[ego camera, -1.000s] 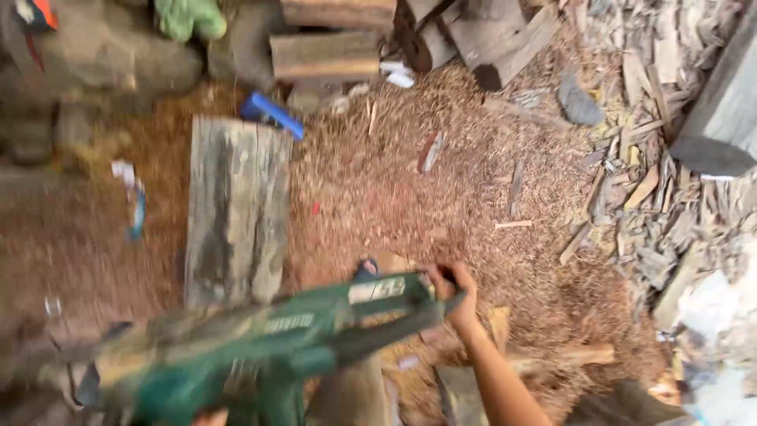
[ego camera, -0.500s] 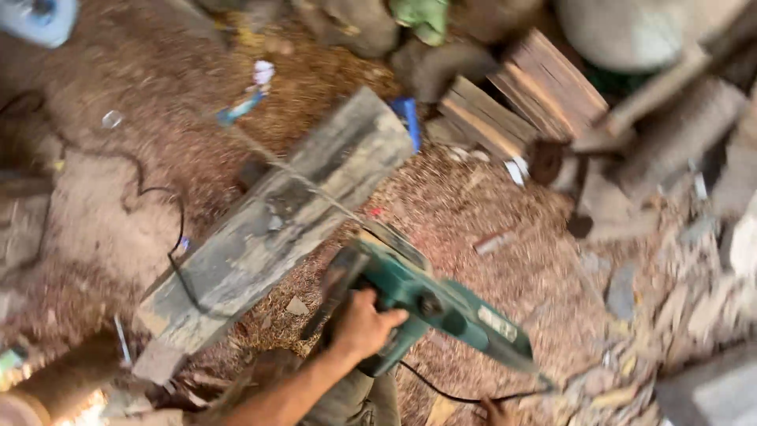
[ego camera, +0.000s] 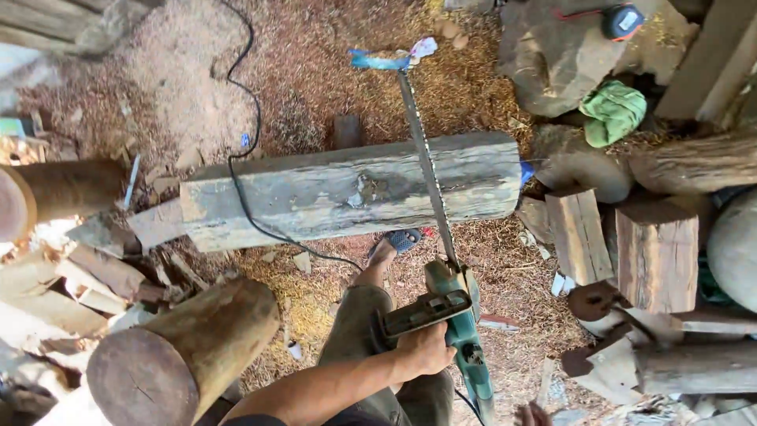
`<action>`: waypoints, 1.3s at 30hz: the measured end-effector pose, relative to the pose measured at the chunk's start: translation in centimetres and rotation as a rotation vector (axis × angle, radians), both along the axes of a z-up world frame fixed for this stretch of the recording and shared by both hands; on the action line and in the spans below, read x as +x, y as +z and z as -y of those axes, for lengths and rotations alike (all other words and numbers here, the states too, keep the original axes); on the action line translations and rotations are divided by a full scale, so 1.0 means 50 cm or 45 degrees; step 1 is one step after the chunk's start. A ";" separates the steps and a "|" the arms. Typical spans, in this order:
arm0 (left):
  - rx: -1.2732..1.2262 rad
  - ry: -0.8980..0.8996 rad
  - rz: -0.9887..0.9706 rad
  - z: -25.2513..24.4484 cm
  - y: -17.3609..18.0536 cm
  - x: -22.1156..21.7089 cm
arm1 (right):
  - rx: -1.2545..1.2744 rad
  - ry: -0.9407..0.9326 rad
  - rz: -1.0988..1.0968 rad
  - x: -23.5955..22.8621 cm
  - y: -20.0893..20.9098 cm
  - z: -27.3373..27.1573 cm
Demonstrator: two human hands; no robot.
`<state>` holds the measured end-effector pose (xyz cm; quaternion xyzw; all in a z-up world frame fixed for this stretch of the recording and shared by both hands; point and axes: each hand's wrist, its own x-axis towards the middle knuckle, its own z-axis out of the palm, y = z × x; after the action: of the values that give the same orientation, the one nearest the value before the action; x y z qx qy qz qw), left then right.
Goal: Measure a large piece of lumber with a tape measure and shape/plane it using an electric planer.
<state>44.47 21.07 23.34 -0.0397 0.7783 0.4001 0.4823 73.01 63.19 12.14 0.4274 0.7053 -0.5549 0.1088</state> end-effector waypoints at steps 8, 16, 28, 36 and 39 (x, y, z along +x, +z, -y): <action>0.015 0.040 0.344 -0.089 -0.021 0.035 | -0.869 -0.326 0.625 -0.266 0.102 0.408; 0.168 -0.137 0.085 -0.198 0.060 0.113 | -1.266 -0.902 0.376 -0.166 0.017 0.340; -0.145 -0.104 -0.303 -0.073 -0.319 0.006 | -0.990 -1.357 0.121 -0.008 -0.320 0.082; -1.010 -0.209 -0.606 0.254 -0.637 -0.325 | -0.918 -1.293 -0.039 0.171 -0.707 -0.121; -0.973 0.053 -0.576 0.308 -0.712 -0.295 | -0.835 -1.205 0.089 0.033 -0.680 -0.083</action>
<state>29.69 5.69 -12.28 -0.1421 0.9553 0.0920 0.2424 74.68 67.32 -21.89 0.6585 0.2241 -0.7184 -0.0013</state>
